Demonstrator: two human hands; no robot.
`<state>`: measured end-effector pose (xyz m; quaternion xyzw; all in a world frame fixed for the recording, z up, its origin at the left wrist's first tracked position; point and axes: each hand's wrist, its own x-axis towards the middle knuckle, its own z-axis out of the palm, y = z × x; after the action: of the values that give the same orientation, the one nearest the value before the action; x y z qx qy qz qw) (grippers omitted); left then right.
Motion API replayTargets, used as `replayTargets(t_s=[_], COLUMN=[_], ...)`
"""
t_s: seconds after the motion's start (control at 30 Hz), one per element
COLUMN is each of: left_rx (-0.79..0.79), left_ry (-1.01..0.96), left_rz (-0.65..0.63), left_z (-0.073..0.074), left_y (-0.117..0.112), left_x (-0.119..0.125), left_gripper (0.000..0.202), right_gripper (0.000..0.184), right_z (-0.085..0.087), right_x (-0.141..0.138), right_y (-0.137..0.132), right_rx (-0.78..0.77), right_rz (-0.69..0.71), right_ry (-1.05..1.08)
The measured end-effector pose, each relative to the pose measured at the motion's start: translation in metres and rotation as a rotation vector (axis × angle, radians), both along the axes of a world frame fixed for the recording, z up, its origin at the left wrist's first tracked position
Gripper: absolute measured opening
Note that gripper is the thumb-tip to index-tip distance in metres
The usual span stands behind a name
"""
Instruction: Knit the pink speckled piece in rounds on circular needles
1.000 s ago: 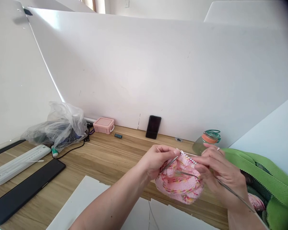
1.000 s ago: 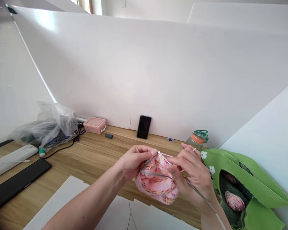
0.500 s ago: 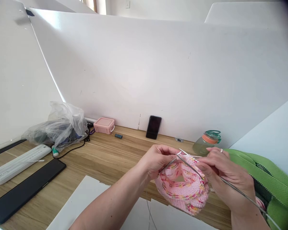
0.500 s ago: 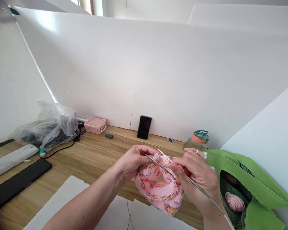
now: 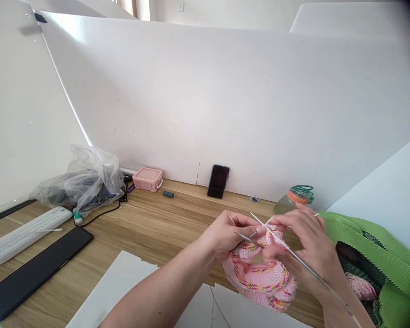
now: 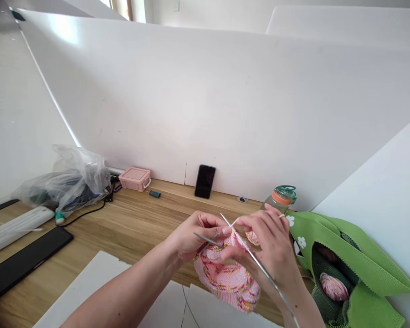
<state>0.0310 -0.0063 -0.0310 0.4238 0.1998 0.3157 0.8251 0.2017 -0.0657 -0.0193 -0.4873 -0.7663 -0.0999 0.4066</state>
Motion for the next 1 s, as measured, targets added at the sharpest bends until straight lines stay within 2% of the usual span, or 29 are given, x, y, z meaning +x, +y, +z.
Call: replayTargets(t_s=[0.07,0.13,0.2,0.23,0.3,0.37,0.4,0.5,0.57,0.67,0.83,1.0], left_rx=[0.038,0.042,0.026,0.017,-0.002,-0.056,-0.088,-0.137,-0.125,-0.119,-0.097,-0.113], left_ry=[0.006,0.019,0.027,0.027,0.011,-0.021,-0.035,-0.045,-0.046,-0.04,0.002,-0.055], left_rz=[-0.038,-0.068,-0.034,0.0,0.062,0.087,0.091,0.12,0.145,0.158,0.093,0.125], left_z=[-0.003,-0.005,-0.005,-0.004,-0.001,0.002,0.004,0.006,0.005,0.003,0.001,0.001], left_y=[-0.003,-0.004,-0.003,-0.001,0.005,0.01,0.013,0.018,0.019,0.016,0.011,0.014], left_x=[0.002,0.003,0.002,0.001,-0.002,-0.006,-0.008,-0.011,-0.012,-0.009,-0.003,-0.008], left_gripper=[0.037,0.037,0.037,0.037,0.037,0.038,0.038,0.037,0.036,0.036,0.041,0.041], right_gripper=[0.06,0.075,0.079,0.073,0.047,0.019,0.014,0.022,0.025,0.024,0.013,0.016], right_z=[-0.001,-0.002,-0.002,-0.002,-0.001,0.0,0.001,0.003,0.005,0.006,0.005,0.005], right_x=[-0.001,-0.001,-0.002,-0.002,-0.001,0.002,0.004,0.009,0.011,0.009,0.004,0.009], right_y=[0.001,0.003,0.004,0.004,0.003,0.001,0.0,-0.005,-0.007,-0.005,-0.001,-0.005], right_rx=[-0.139,-0.239,-0.138,-0.027,0.154,0.172,0.134,0.003,-0.036,-0.009,0.116,-0.013], right_rz=[0.036,0.111,0.114,0.092,0.057,0.079,0.104,0.185,0.18,0.091,0.008,0.168], right_ry=[-0.107,-0.168,-0.179,-0.167,-0.118,-0.035,0.008,0.081,0.062,-0.013,-0.054,0.15])
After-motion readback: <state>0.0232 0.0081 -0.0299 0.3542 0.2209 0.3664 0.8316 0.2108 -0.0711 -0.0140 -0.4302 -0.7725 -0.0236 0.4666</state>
